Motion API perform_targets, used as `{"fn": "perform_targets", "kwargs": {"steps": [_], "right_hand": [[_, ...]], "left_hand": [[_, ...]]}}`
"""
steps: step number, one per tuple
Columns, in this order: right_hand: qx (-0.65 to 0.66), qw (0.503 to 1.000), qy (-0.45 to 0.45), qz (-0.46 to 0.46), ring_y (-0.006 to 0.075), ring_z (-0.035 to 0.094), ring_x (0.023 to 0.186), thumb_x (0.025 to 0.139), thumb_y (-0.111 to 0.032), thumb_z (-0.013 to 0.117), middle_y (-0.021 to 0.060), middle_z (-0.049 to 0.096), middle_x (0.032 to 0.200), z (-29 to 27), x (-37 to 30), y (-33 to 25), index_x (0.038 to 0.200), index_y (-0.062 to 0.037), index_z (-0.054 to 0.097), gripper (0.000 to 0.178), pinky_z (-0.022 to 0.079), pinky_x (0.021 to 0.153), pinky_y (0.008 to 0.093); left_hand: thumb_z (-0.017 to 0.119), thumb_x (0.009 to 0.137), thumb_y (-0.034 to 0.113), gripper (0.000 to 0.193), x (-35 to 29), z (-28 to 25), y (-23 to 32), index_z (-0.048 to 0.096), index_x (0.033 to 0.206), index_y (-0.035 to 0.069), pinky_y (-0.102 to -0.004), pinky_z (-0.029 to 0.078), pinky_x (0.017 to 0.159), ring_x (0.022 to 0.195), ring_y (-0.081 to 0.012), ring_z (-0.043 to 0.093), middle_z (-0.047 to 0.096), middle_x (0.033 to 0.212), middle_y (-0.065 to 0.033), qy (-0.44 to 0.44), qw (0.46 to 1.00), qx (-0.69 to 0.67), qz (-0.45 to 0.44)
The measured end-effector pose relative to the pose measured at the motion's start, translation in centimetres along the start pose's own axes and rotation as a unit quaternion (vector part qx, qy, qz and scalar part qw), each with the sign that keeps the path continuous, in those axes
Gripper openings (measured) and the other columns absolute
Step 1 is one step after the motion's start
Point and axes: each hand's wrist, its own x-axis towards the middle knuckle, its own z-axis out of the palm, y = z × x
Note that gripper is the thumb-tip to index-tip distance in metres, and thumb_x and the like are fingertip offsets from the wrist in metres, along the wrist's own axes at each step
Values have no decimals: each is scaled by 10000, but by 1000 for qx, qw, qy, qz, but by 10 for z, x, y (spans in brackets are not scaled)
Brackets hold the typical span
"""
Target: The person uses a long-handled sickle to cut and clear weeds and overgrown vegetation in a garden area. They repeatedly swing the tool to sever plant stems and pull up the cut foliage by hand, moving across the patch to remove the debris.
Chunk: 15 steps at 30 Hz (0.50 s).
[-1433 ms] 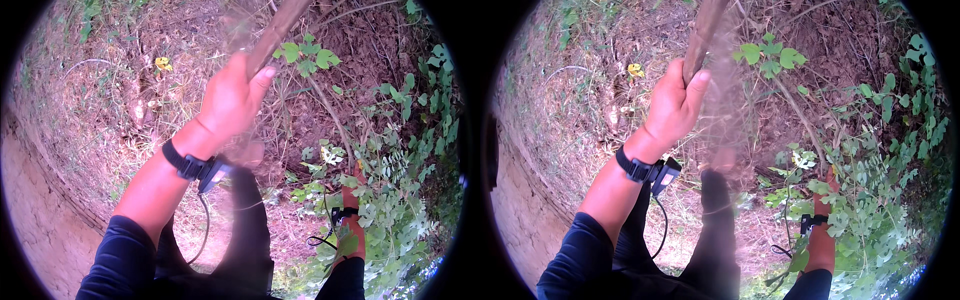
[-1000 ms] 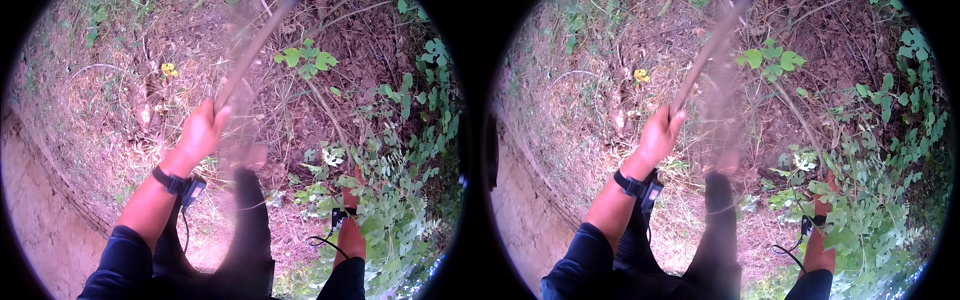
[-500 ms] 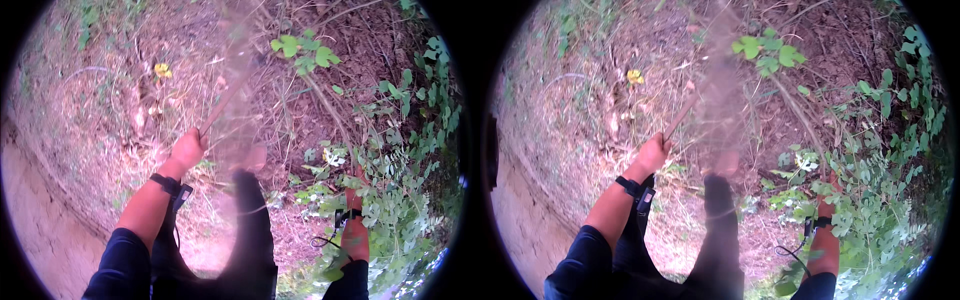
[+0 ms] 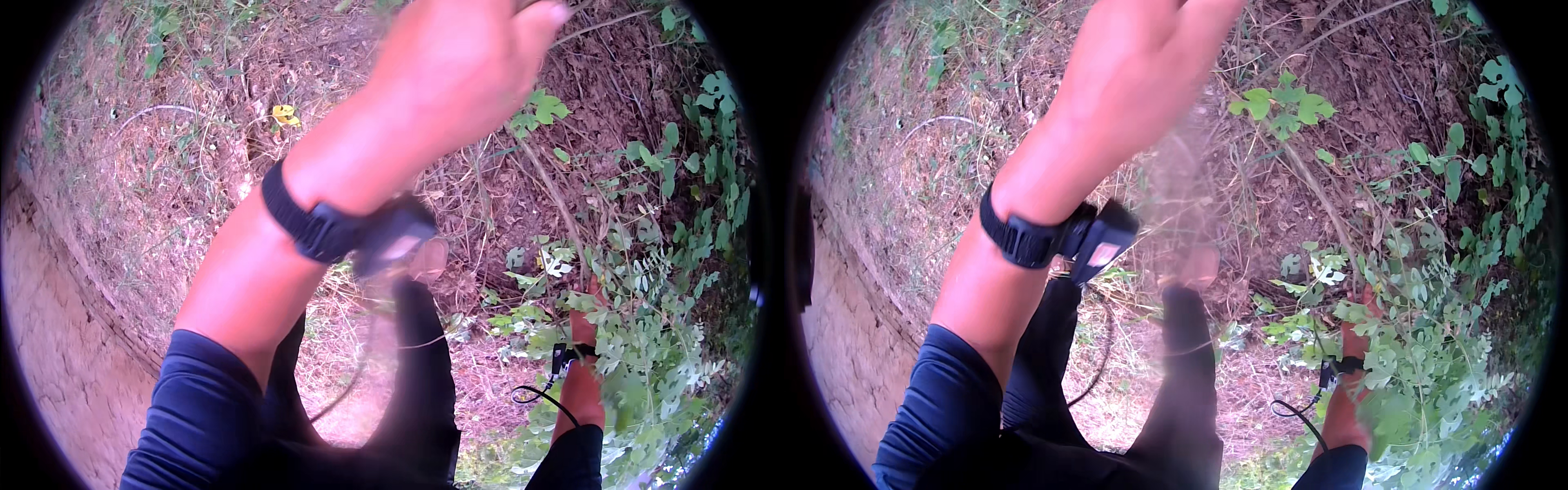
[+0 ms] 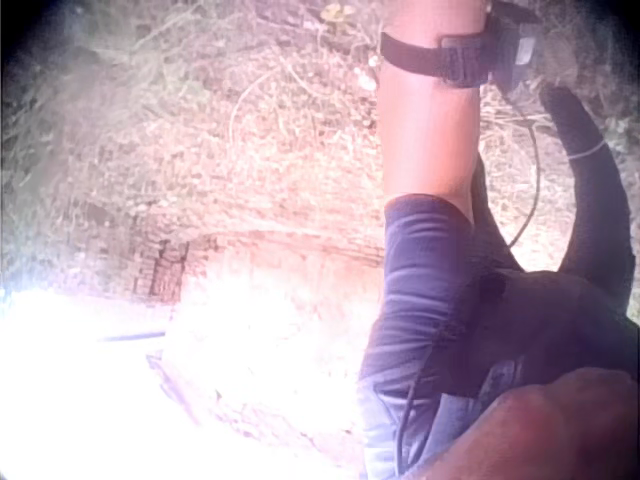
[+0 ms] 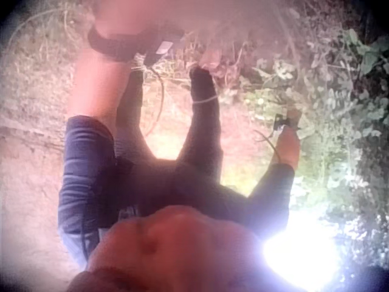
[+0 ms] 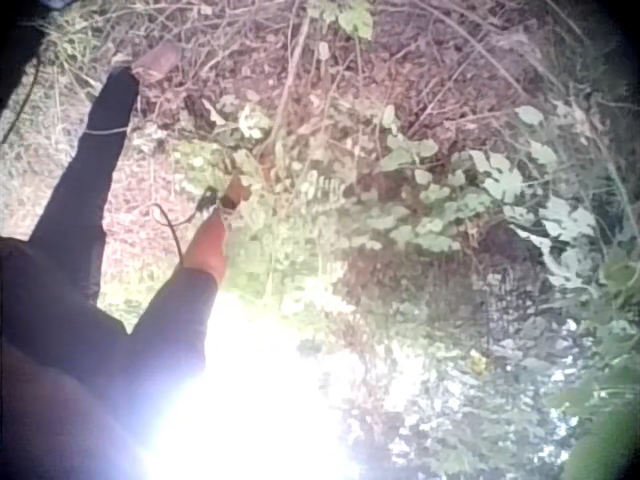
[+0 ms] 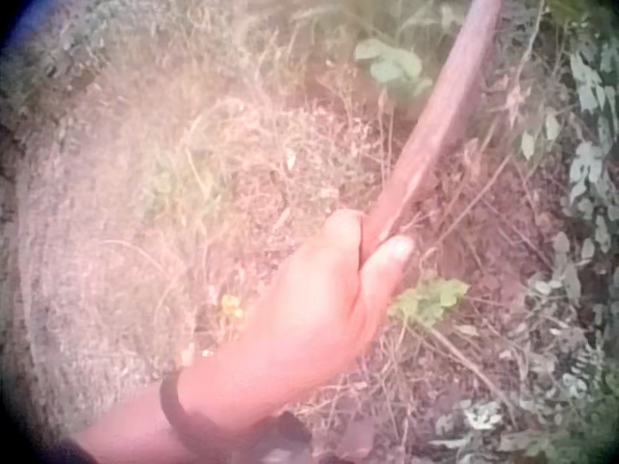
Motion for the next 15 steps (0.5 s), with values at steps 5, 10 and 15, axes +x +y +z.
{"fn": "perform_targets", "kwargs": {"steps": [5, 10, 15], "right_hand": [[1, 1000, -3, 0, 205, 605, 848, 931, -159, 565, 90, 639, 1034, 0, -7, 3, 1411, -137, 407, 506, 510, 754, 360], [6, 1000, 1, 7, 195, 600, 834, 937, -155, 564, 82, 637, 1026, -4, -19, 7, 1430, -137, 389, 523, 509, 744, 347], [9, 1000, -12, 14, 185, 595, 821, 942, -152, 563, 74, 636, 1018, -12, -34, 5, 1448, -137, 372, 541, 508, 733, 334]], "left_hand": [[517, 983, 295, 340, -77, 32, -45, 536, 1103, -22, -432, 530, 721, 824, -323, 675, 658, 903, -207, -210, 911, -47, -351], [514, 956, 362, 437, -230, -5, -97, 540, 1136, -34, -491, 514, 830, 912, -418, 657, 669, 948, -270, -369, 792, 142, -465], [507, 984, 356, 403, -169, -21, -52, 543, 1105, -26, -443, 528, 667, 712, -327, 664, 652, 806, -186, -260, 885, 63, -381]]}}
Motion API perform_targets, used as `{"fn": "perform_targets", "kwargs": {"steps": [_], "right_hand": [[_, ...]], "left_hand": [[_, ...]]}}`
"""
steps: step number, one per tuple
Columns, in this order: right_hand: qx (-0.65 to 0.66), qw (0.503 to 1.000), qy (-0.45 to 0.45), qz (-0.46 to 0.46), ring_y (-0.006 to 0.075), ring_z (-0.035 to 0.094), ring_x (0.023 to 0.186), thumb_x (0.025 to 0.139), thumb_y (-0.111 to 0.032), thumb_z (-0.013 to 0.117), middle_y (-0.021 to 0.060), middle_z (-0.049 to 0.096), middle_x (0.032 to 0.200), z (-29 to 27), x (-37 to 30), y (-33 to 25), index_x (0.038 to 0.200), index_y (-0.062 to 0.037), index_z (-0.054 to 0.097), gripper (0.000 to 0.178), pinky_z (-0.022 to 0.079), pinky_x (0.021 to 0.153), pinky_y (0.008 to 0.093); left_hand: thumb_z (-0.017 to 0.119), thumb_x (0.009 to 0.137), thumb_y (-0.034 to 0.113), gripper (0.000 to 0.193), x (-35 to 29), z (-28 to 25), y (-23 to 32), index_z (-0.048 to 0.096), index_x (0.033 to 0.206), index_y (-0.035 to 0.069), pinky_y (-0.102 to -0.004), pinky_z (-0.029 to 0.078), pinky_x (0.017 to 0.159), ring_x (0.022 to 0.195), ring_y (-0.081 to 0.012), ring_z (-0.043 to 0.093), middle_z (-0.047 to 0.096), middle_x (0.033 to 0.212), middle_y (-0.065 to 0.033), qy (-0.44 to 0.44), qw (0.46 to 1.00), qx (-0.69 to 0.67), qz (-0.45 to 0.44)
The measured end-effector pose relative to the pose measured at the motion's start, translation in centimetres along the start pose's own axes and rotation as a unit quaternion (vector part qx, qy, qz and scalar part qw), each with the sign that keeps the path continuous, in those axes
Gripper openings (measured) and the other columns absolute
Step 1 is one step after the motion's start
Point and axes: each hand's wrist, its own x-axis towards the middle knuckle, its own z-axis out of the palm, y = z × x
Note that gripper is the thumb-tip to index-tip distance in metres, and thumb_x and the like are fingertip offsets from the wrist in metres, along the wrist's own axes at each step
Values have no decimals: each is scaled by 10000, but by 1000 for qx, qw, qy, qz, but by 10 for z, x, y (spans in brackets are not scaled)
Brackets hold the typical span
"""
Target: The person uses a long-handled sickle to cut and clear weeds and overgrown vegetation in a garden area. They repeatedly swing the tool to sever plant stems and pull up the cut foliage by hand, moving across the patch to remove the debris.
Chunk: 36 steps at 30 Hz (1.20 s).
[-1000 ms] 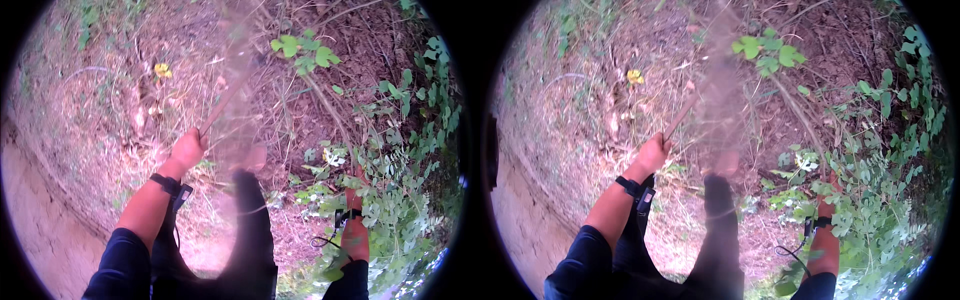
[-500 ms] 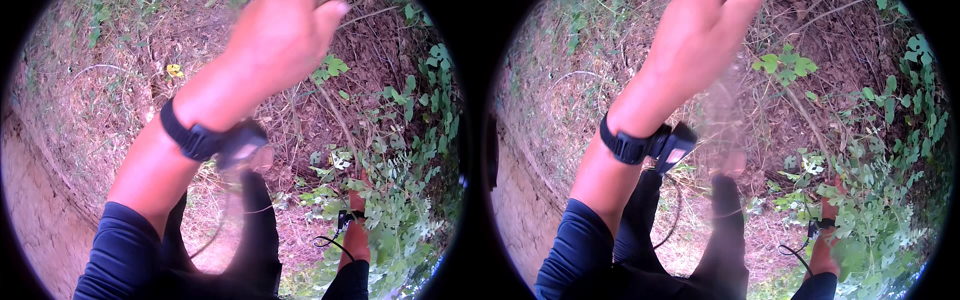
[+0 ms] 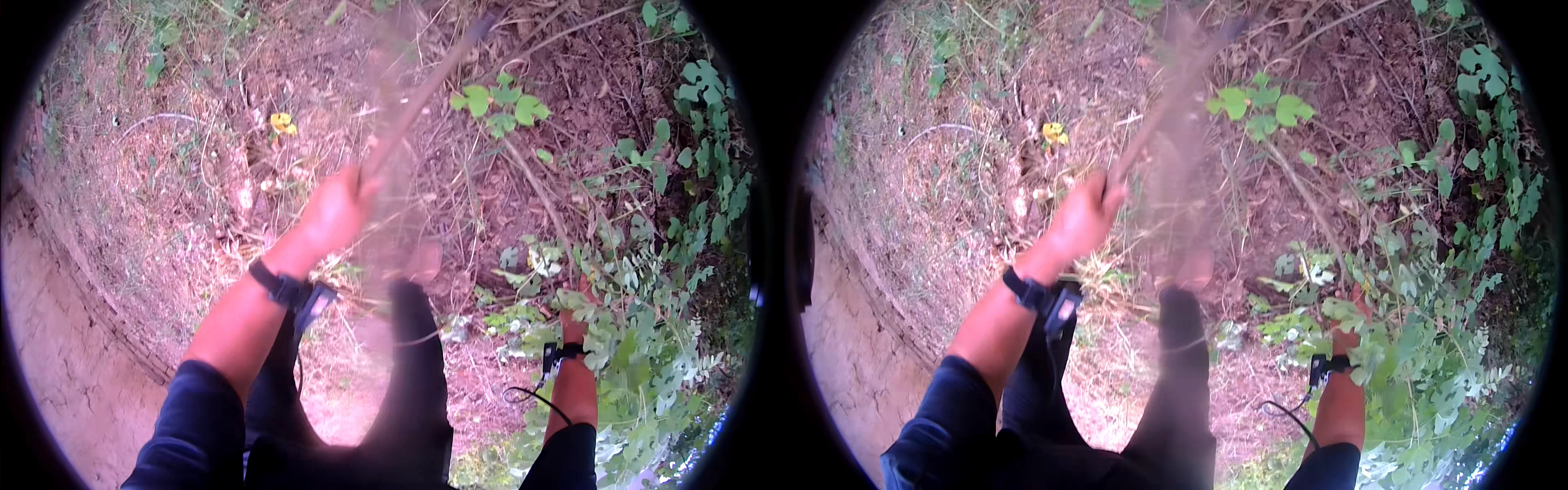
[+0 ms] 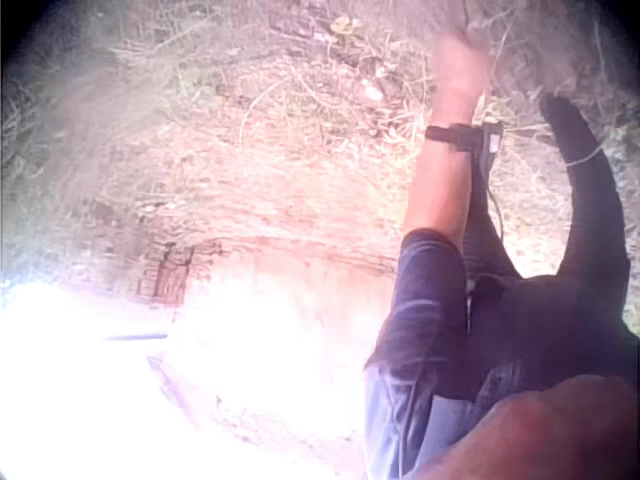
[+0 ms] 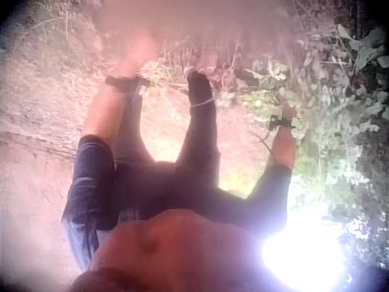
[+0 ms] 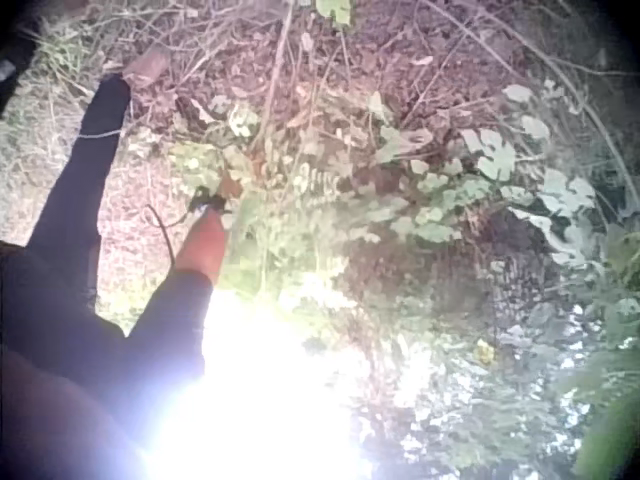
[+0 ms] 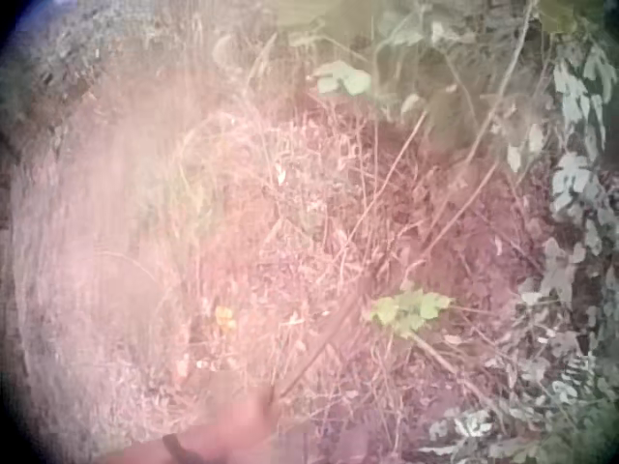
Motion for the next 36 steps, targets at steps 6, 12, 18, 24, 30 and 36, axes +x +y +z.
{"fn": "perform_targets", "kwargs": {"steps": [6, 12, 18, 24, 30, 36], "right_hand": [[2, 1000, 4, -2, 172, 589, 804, 949, -148, 562, 65, 633, 1009, 4, 6, -1, 1470, -137, 350, 563, 508, 721, 318], [3, 1000, 0, -17, 160, 582, 788, 956, -144, 561, 55, 631, 999, 8, 10, 3, 1492, -137, 329, 585, 507, 709, 303], [14, 999, -8, -28, 147, 576, 772, 962, -140, 560, 46, 629, 990, -5, 4, -1, 1515, -137, 307, 608, 506, 696, 287], [-9, 1000, 12, -18, 159, 575, 710, 940, -245, 609, 52, 632, 886, 4, 30, -8, 1513, -161, 341, 638, 506, 672, 300], [-89, 996, -7, 25, 208, 618, 769, 915, -389, 653, 96, 657, 863, 18, 24, 5, 1496, -192, 387, 669, 509, 727, 331], [-63, 997, 11, 35, 333, 575, 1091, 904, -400, 638, 181, 604, 1184, 14, 12, 13, 1467, -140, 397, 666, 458, 942, 422]], "left_hand": [[536, 986, 302, 317, 80, -89, 172, 502, 968, -13, -392, 492, 548, 628, -277, 626, 622, 731, -137, 337, 815, 25, 471], [516, 983, 384, 440, 51, 4, 52, 502, 1155, -21, -445, 530, 737, 844, -343, 677, 666, 920, -213, -22, 999, -3, -47], [543, 940, 294, 342, 17, 68, -61, 602, 1068, -18, -467, 526, 832, 929, -416, 663, 669, 989, -267, -103, 984, 67, -130], [538, 970, 225, 279, 28, 71, 35, 579, 1098, -19, -330, 502, 594, 632, -207, 604, 638, 789, -105, -206, 943, -261, -24], [507, 998, 223, 238, 29, 76, 102, 503, 901, 6, -369, 363, 434, 454, -181, 469, 497, 608, -41, -194, 781, -549, -225], [551, 974, 338, 297, 30, 7, -35, 620, 1043, 57, -277, 400, 435, 501, -119, 489, 561, 711, -16, -138, 963, -187, -138]]}}
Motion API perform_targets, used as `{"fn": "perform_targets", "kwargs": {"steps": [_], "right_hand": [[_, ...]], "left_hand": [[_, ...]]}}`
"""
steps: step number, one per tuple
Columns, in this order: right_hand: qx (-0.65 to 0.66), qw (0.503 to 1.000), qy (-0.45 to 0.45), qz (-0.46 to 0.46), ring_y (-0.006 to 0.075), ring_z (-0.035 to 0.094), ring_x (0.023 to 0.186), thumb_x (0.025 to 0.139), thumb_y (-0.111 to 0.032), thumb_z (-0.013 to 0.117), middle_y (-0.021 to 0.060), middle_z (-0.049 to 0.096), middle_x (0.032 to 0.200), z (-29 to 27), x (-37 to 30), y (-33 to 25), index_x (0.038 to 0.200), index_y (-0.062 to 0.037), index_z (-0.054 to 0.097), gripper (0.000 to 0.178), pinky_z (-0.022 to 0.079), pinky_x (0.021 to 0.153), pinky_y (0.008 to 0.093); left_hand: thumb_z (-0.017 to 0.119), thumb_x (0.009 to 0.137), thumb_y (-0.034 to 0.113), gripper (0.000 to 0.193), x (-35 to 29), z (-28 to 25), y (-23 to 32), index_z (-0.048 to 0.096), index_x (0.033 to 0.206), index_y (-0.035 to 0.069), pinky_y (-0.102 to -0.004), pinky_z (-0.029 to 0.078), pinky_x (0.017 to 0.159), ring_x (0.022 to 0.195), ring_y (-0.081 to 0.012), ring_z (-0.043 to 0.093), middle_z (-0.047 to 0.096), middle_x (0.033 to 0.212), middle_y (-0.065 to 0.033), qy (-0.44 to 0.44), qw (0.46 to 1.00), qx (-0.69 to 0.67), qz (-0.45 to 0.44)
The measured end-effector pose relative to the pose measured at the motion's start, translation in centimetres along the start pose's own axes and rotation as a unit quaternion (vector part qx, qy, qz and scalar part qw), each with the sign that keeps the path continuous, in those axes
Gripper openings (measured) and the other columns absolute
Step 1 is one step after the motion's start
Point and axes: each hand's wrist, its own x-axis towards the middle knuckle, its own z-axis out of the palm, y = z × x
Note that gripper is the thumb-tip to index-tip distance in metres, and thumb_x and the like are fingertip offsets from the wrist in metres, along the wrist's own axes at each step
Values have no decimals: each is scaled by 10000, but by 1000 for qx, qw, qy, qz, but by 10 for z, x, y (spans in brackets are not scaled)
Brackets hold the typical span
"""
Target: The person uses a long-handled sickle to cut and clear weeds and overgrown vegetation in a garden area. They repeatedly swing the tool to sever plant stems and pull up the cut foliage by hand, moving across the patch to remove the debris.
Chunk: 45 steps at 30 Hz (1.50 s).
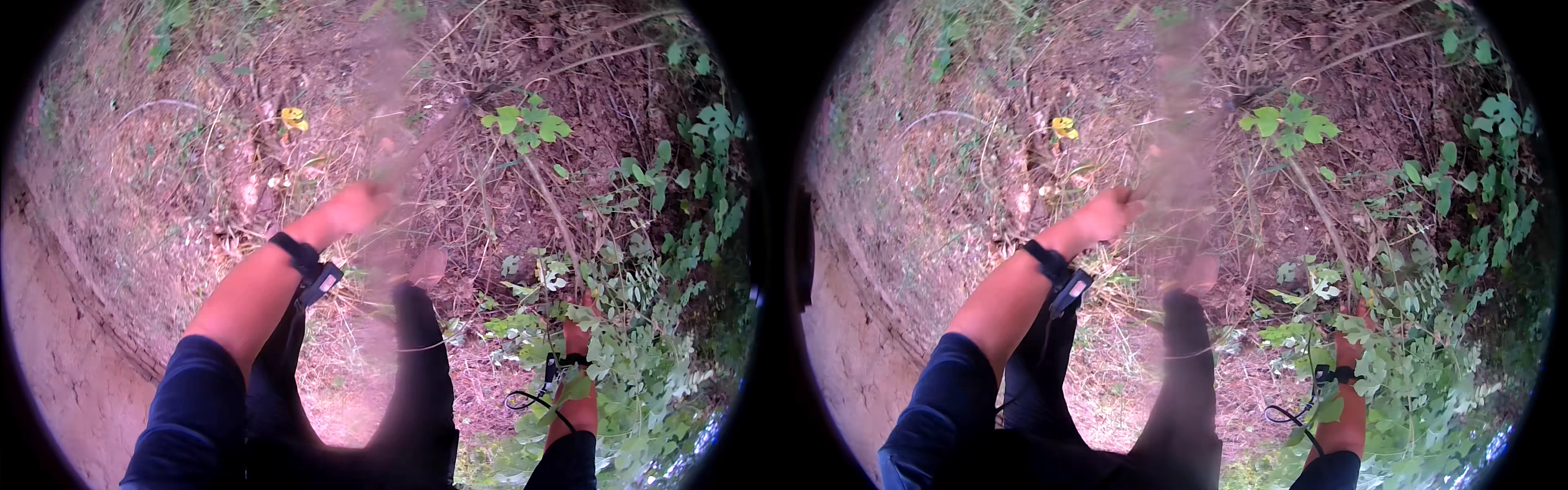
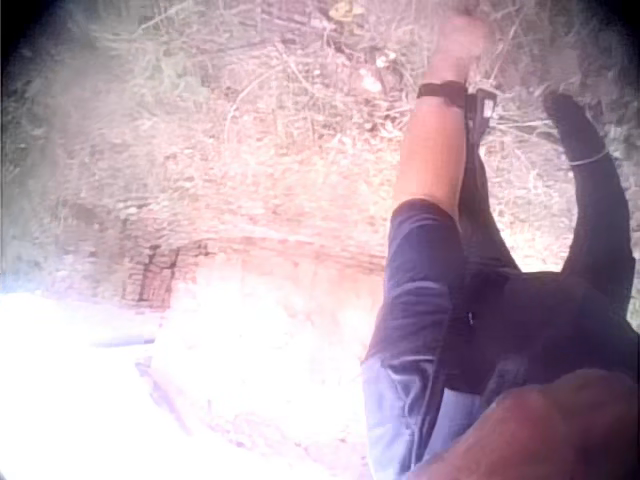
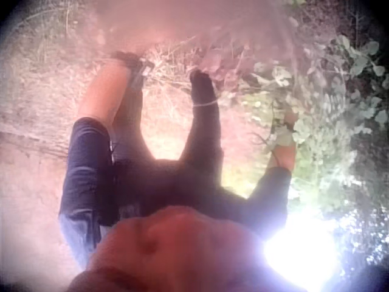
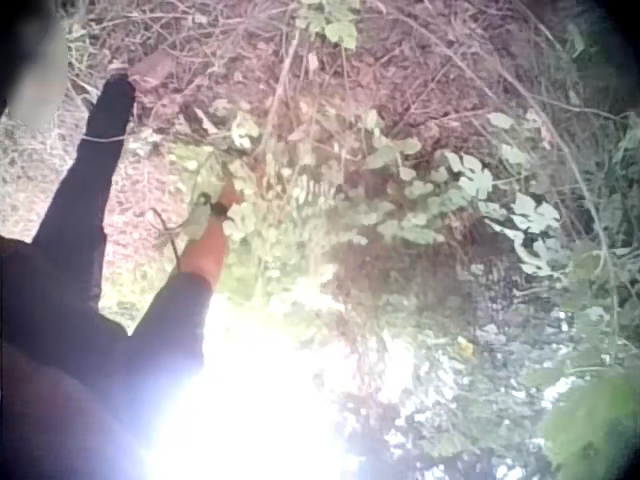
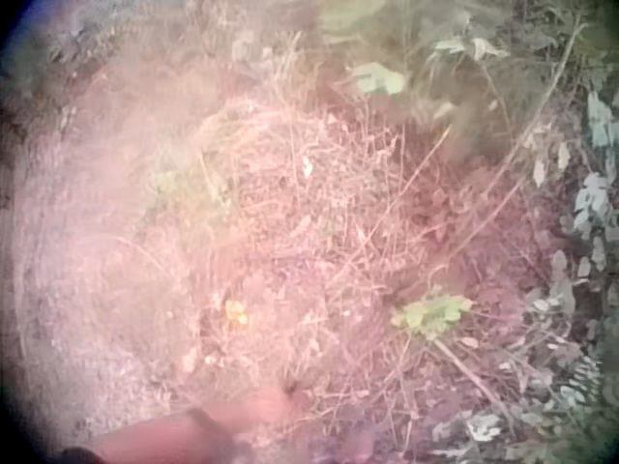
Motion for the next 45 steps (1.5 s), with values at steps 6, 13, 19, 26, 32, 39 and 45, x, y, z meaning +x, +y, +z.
{"fn": "perform_targets", "kwargs": {"steps": [6, 13, 19, 26, 32, 39, 45], "right_hand": [[56, 997, -43, 32, 335, 585, 1082, 908, -409, 620, 178, 612, 1183, -2, 0, -3, 1447, -137, 419, 636, 465, 938, 426], [76, 994, -59, 53, 337, 596, 1070, 914, -419, 599, 175, 621, 1182, 3, -2, -6, 1424, -133, 444, 604, 472, 932, 431], [86, 992, -66, 62, 339, 606, 1061, 919, -428, 581, 172, 628, 1182, 6, -11, -8, 1404, -130, 466, 580, 478, 928, 435], [91, 990, -75, 78, 341, 618, 1049, 925, -438, 560, 169, 637, 1181, 1, -25, -9, 1380, -126, 492, 556, 485, 922, 439], [87, 987, -97, 96, 343, 627, 1040, 930, -447, 542, 166, 645, 1180, 6, -20, -8, 1360, -123, 514, 539, 491, 918, 443], [91, 971, -167, 147, 346, 639, 1028, 935, -457, 522, 163, 654, 1180, 5, -12, -13, 1337, -120, 540, 525, 498, 912, 448], [494, 842, -106, 189, 330, 630, 1063, 920, -422, 558, 100, 653, 1191, 33, -15, 15, 1353, -203, 528, 486, 486, 931, 455]], "left_hand": [[541, 976, 351, 340, -32, 50, 29, 596, 1130, 53, -255, 391, 402, 476, -104, 495, 540, 716, 5, -136, 945, -293, -49], [514, 1010, 365, 352, -51, -18, 172, 523, 926, 23, -298, 435, 561, 624, -117, 506, 522, 694, -23, 105, 930, 35, 351], [513, 1008, 415, 397, 5, -21, 191, 542, 918, 29, -268, 426, 528, 590, -90, 494, 528, 695, 22, 140, 861, 19, 489], [533, 969, 478, 545, -41, -42, -46, 636, 1046, -52, -406, 507, 743, 808, -287, 661, 663, 833, -189, 81, 967, 229, -73], [509, 1010, 412, 390, -58, -53, 47, 563, 963, 28, -294, 421, 560, 621, -110, 478, 508, 697, -14, 114, 979, 103, 132], [499, 1006, 409, 406, -57, 1, 99, 545, 1095, 15, -340, 490, 632, 691, -165, 575, 579, 768, -63, 138, 932, -15, 334], [483, 1009, 393, 442, -58, 71, -17, 565, 1214, 10, -375, 506, 780, 871, -268, 642, 646, 943, -185, 19, 997, 9, -74]]}}
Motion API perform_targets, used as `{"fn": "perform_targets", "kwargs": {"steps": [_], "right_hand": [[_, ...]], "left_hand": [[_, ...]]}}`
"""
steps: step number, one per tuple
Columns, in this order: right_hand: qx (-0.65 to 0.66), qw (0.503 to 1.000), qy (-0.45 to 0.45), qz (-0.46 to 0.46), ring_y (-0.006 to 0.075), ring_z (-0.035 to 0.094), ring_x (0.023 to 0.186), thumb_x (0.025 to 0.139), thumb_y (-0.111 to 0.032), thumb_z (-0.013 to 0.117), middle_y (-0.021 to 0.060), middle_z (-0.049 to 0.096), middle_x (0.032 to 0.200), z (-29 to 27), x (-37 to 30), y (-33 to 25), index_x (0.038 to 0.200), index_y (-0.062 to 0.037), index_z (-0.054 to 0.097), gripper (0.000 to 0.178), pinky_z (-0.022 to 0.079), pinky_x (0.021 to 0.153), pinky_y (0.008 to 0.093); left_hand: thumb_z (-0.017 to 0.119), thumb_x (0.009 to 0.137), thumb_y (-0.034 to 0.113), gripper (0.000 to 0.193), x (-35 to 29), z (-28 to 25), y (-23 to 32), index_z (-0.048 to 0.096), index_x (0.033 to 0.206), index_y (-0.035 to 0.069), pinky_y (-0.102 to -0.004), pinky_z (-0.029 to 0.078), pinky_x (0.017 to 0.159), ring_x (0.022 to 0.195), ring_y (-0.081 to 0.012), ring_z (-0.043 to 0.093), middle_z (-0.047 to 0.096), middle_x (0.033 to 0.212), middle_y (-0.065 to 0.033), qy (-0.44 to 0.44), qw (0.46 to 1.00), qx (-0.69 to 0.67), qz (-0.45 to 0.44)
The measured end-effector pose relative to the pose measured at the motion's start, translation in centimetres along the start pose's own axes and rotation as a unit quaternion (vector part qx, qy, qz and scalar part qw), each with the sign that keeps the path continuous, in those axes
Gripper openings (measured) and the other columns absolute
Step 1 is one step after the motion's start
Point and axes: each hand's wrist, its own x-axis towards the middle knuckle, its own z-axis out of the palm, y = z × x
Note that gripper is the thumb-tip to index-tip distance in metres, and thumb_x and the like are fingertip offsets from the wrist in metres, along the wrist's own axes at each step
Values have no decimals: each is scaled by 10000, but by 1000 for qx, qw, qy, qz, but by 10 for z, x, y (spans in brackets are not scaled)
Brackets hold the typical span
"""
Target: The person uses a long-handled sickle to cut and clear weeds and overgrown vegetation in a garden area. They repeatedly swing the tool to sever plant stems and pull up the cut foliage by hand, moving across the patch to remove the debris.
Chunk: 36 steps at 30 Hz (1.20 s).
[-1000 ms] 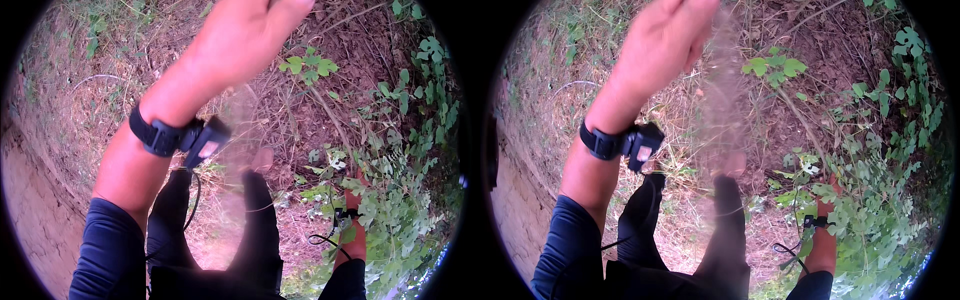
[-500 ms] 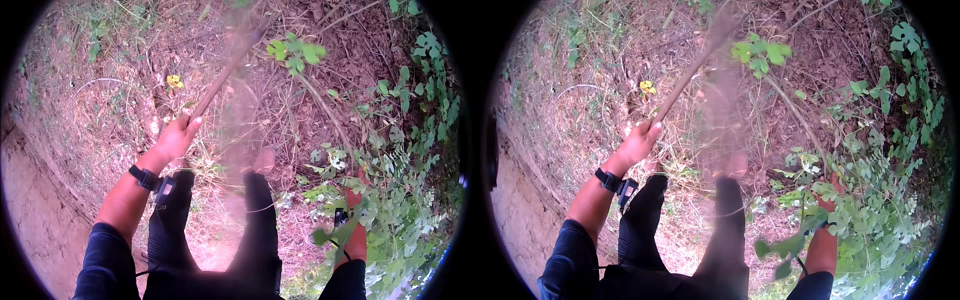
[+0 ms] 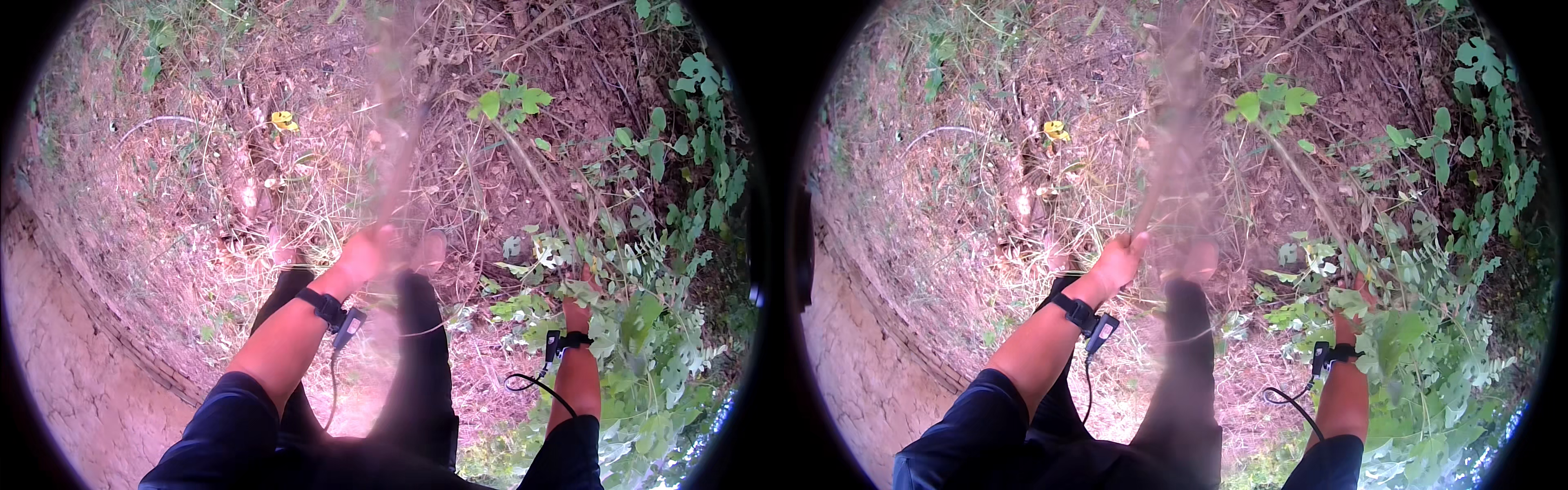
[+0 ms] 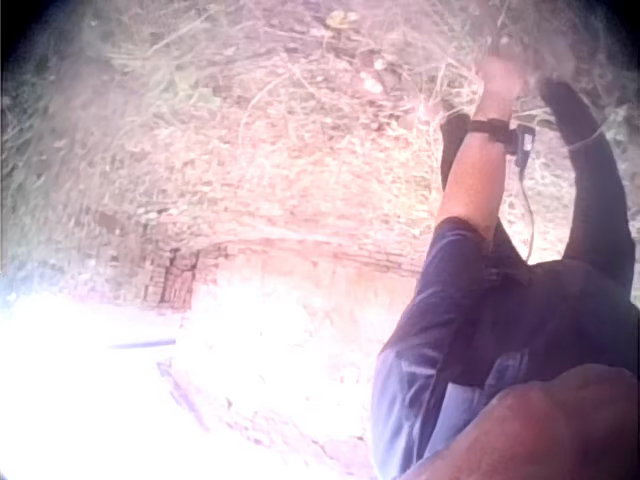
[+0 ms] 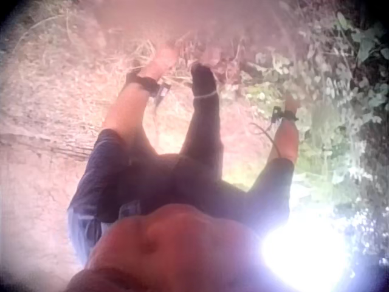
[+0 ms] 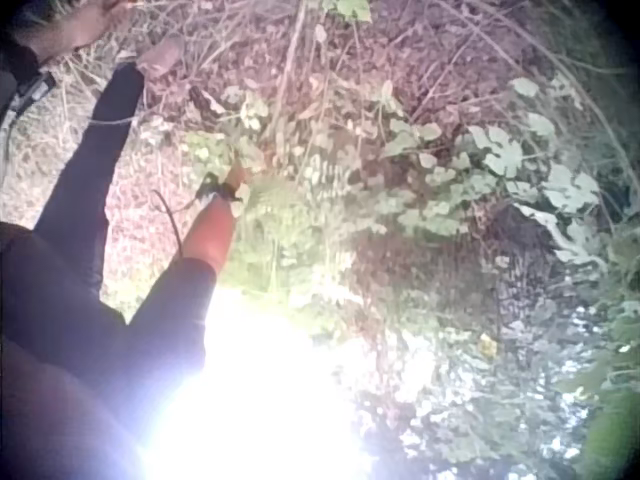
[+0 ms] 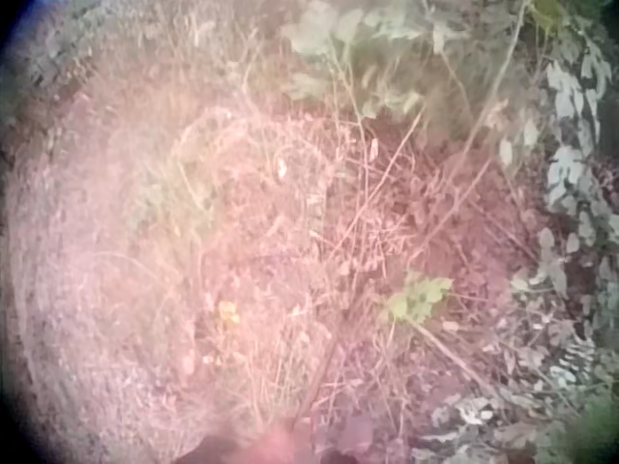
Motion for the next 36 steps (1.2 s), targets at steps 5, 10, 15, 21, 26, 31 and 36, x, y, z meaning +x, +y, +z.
{"fn": "perform_targets", "kwargs": {"steps": [5, 10, 15, 21, 26, 31, 36], "right_hand": [[-454, 888, -28, 66, 299, 582, 1151, 919, -424, 538, 55, 621, 1258, -24, -6, 44, 1376, -267, 501, 484, 431, 1003, 495], [-483, 871, -7, 88, 319, 589, 1124, 916, -407, 557, 99, 620, 1243, -13, -1, 20, 1372, -203, 498, 504, 438, 994, 480], [-518, 845, -26, 131, 340, 597, 1097, 912, -391, 575, 143, 619, 1229, 8, -3, -35, 1369, -138, 496, 528, 444, 985, 466], [-518, 841, -35, 152, 355, 609, 1060, 913, -364, 594, 186, 621, 1210, 18, -6, -73, 1356, -74, 504, 537, 458, 964, 451], [-416, 909, 28, 20, 344, 619, 1040, 925, -345, 594, 181, 626, 1202, 13, -18, -81, 1334, -76, 527, 494, 472, 940, 449], [-423, 906, 34, -8, 339, 620, 1039, 927, -347, 592, 177, 626, 1203, 10, -9, -67, 1330, -77, 531, 489, 474, 938, 447], [-427, 904, 26, -27, 335, 621, 1039, 929, -349, 590, 172, 627, 1203, 4, 1, -51, 1326, -77, 535, 485, 475, 936, 445]], "left_hand": [[481, 1009, 440, 394, -17, -3, 1, 528, 945, 54, -262, 404, 464, 509, -96, 457, 495, 657, -5, 77, 982, -121, 123], [454, 1035, 391, 325, -29, -36, 100, 445, 870, 112, -215, 358, 440, 498, -45, 403, 419, 633, 51, 98, 920, -233, 298], [437, 1044, 356, 304, 9, -4, 97, 446, 890, 95, -218, 369, 478, 543, -43, 431, 462, 657, 36, 200, 875, -217, 384], [520, 999, 396, 414, -7, 41, -50, 567, 1083, -7, -303, 423, 526, 581, -117, 489, 542, 698, -17, 6, 992, -111, -54], [476, 1015, 410, 467, -43, 11, -55, 592, 1174, -14, -325, 510, 783, 876, -156, 609, 657, 962, -126, 26, 998, -51, 18], [459, 1022, 426, 378, 2, -14, 1, 506, 943, 60, -281, 413, 534, 589, -117, 479, 508, 718, -26, 29, 981, -159, 106], [448, 1016, 452, 408, 40, -5, -2, 482, 852, 80, -263, 364, 416, 461, -105, 436, 462, 619, 3, 35, 979, -158, 123]]}}
